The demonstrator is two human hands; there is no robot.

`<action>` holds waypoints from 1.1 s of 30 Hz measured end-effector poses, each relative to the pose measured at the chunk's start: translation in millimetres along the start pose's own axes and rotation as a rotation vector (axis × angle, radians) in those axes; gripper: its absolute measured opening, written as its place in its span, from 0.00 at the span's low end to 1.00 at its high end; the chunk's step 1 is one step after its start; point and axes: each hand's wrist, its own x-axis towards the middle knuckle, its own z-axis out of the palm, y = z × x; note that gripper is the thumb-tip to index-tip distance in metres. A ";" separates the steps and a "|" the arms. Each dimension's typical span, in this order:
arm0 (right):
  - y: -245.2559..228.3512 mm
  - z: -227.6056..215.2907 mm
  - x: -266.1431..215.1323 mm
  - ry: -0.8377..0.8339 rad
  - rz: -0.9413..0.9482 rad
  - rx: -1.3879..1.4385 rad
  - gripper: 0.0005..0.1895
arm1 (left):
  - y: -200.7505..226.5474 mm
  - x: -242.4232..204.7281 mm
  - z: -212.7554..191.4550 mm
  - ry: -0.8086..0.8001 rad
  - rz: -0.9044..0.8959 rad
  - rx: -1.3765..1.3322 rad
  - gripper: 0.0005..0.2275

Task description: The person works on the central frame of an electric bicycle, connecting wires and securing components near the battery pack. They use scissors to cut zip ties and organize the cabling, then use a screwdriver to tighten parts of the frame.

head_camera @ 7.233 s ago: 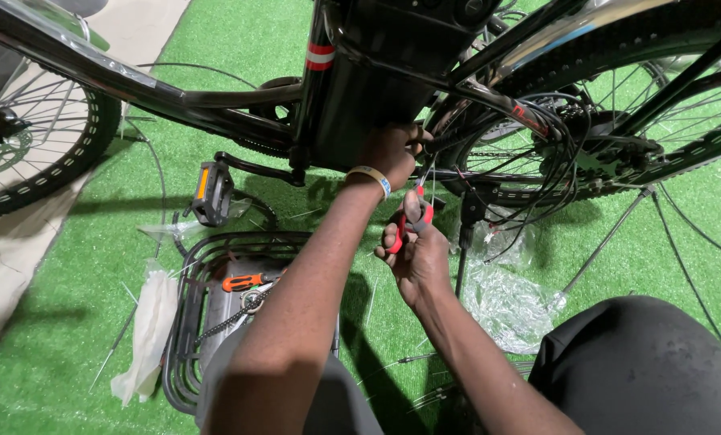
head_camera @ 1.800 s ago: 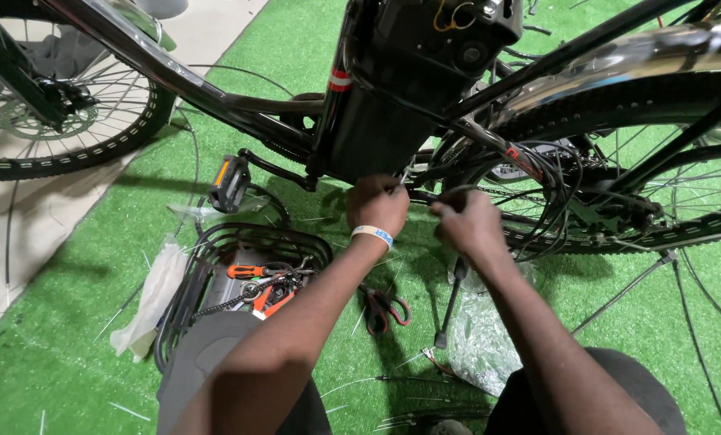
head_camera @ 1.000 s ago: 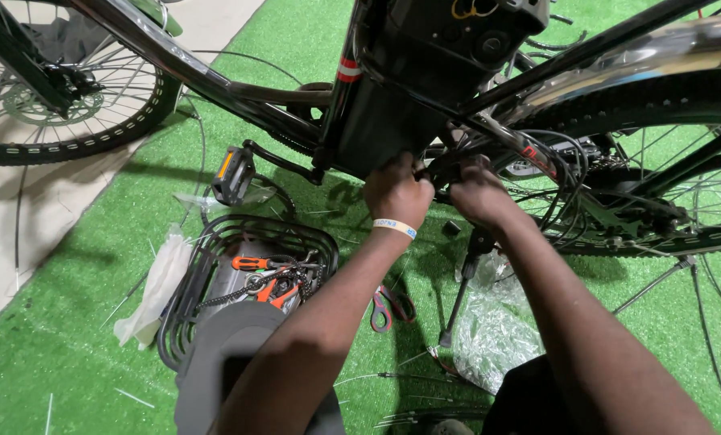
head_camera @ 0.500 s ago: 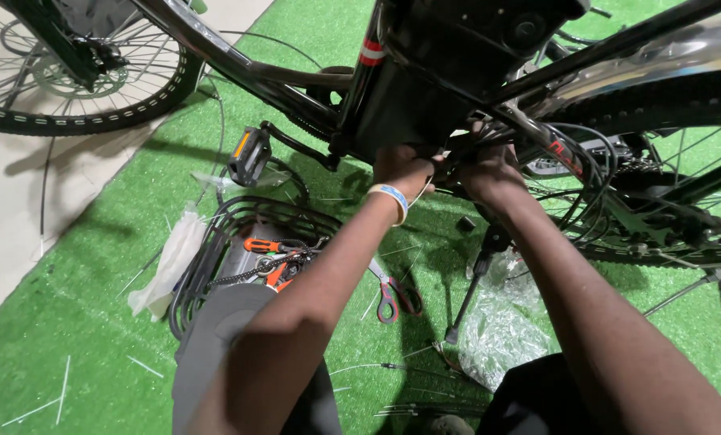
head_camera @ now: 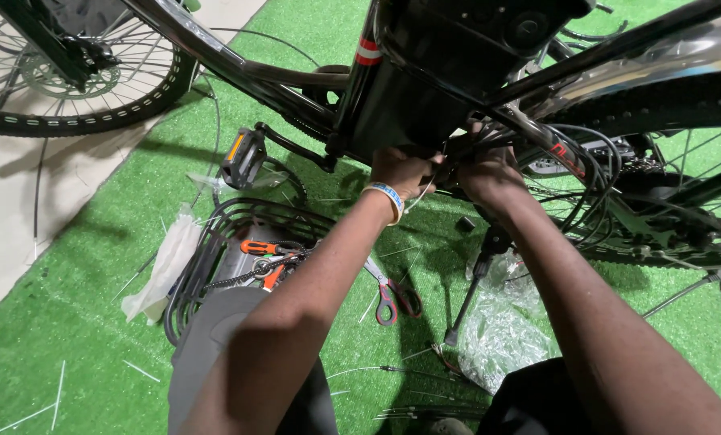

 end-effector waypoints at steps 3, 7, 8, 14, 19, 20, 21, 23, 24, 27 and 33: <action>58.0 54.3 39.7 0.016 0.003 -0.007 0.17 | 8.2 -10.5 -0.7 -0.051 -0.023 0.448 0.22; 71.2 72.5 43.7 0.039 0.003 -0.019 0.17 | -31.3 20.7 -11.3 0.009 0.115 1.150 0.20; 71.7 75.9 44.0 0.044 0.002 -0.021 0.16 | -32.1 21.3 -12.5 0.041 0.136 1.205 0.18; 69.0 97.2 48.2 0.064 -0.001 -0.030 0.16 | -2.5 -17.9 -12.1 0.097 0.330 1.238 0.14; 66.8 98.5 55.8 0.097 -0.002 -0.036 0.16 | -1.1 -31.5 -10.7 0.106 0.461 1.192 0.15; 65.9 97.3 57.9 0.107 -0.003 -0.037 0.16 | -1.7 -35.1 -10.6 0.148 0.523 1.146 0.13; 65.1 97.2 59.0 0.114 -0.002 -0.037 0.15 | -3.0 -39.0 -10.8 0.189 0.583 1.101 0.12; 64.6 95.7 59.7 0.129 -0.001 -0.037 0.15 | -9.0 -34.0 -10.8 0.210 0.627 1.125 0.11; 64.7 95.1 59.8 0.137 0.001 -0.037 0.15 | -12.3 -31.5 -10.7 0.231 0.667 1.147 0.11; 66.2 94.8 57.2 0.151 0.005 -0.040 0.15 | -24.6 -20.4 -12.3 0.274 0.732 1.051 0.08; 67.1 95.8 55.9 0.181 0.013 -0.046 0.15 | -25.0 -24.1 -10.3 0.338 0.813 1.016 0.08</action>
